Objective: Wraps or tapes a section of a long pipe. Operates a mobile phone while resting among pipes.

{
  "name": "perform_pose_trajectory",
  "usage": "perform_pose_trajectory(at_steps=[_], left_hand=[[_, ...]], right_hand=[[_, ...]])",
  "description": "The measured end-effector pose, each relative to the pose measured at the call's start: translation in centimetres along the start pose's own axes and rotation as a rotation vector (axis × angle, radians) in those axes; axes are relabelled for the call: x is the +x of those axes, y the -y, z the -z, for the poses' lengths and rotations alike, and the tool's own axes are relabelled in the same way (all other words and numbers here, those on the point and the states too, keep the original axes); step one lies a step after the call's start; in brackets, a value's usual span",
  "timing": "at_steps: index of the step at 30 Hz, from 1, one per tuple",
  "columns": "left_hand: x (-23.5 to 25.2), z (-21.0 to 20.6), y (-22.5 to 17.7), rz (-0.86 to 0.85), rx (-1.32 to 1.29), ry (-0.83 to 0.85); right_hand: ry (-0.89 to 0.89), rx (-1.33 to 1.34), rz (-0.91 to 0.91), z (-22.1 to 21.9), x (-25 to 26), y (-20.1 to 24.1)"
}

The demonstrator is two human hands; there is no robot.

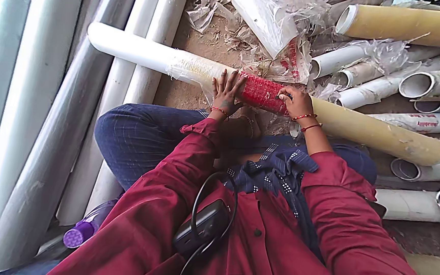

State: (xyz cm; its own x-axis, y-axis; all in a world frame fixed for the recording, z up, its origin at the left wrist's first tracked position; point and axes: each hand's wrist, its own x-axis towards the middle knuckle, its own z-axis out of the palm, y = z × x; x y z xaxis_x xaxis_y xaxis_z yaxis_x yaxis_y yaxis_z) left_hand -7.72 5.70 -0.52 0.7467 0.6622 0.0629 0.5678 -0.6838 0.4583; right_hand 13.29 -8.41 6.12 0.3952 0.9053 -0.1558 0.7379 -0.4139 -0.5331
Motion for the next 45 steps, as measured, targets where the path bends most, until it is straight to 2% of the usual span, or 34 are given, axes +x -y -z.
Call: perform_pose_trajectory(at_steps=[4, 9, 15, 20, 25, 27, 29, 33, 42, 45], left_hand=[[0.0, -0.3, 0.1, 0.005, 0.001, -0.004], [0.1, -0.1, 0.1, 0.005, -0.004, -0.001], [-0.2, -0.2, 0.0, 0.014, -0.007, 0.004], [-0.4, -0.1, 0.0, 0.002, -0.005, -0.016], [0.0, -0.2, 0.1, -0.040, -0.042, -0.064], [0.0, 0.1, -0.9, -0.115, -0.093, -0.102], [0.1, 0.0, -2.8, -0.262, -0.105, -0.155], [1.0, -1.5, -6.1, -0.446, -0.156, -0.156], [1.2, -2.9, -7.8, -0.348, -0.188, -0.253], [1.3, -2.5, -8.3, -0.307, -0.175, -0.228]], right_hand=[[-0.041, -0.006, 0.024, -0.2, 0.0, -0.2], [-0.007, -0.003, 0.011, 0.1, 0.2, -0.1], [0.110, -0.009, -0.057, 0.8, 0.8, 0.6], [0.250, 0.073, -0.021, 1.1, 0.8, -0.1], [-0.041, 0.236, -0.138, 0.8, 0.5, -1.4], [-0.043, 0.253, -0.180, 0.6, 0.7, -1.7], [-0.036, 0.245, -0.201, 0.6, 0.8, -1.5], [-0.031, 0.245, -0.228, 0.6, 0.6, -1.1], [-0.008, 0.226, -0.233, 1.0, 0.8, -0.7], [0.005, 0.229, -0.243, 1.0, 0.8, -0.6]])
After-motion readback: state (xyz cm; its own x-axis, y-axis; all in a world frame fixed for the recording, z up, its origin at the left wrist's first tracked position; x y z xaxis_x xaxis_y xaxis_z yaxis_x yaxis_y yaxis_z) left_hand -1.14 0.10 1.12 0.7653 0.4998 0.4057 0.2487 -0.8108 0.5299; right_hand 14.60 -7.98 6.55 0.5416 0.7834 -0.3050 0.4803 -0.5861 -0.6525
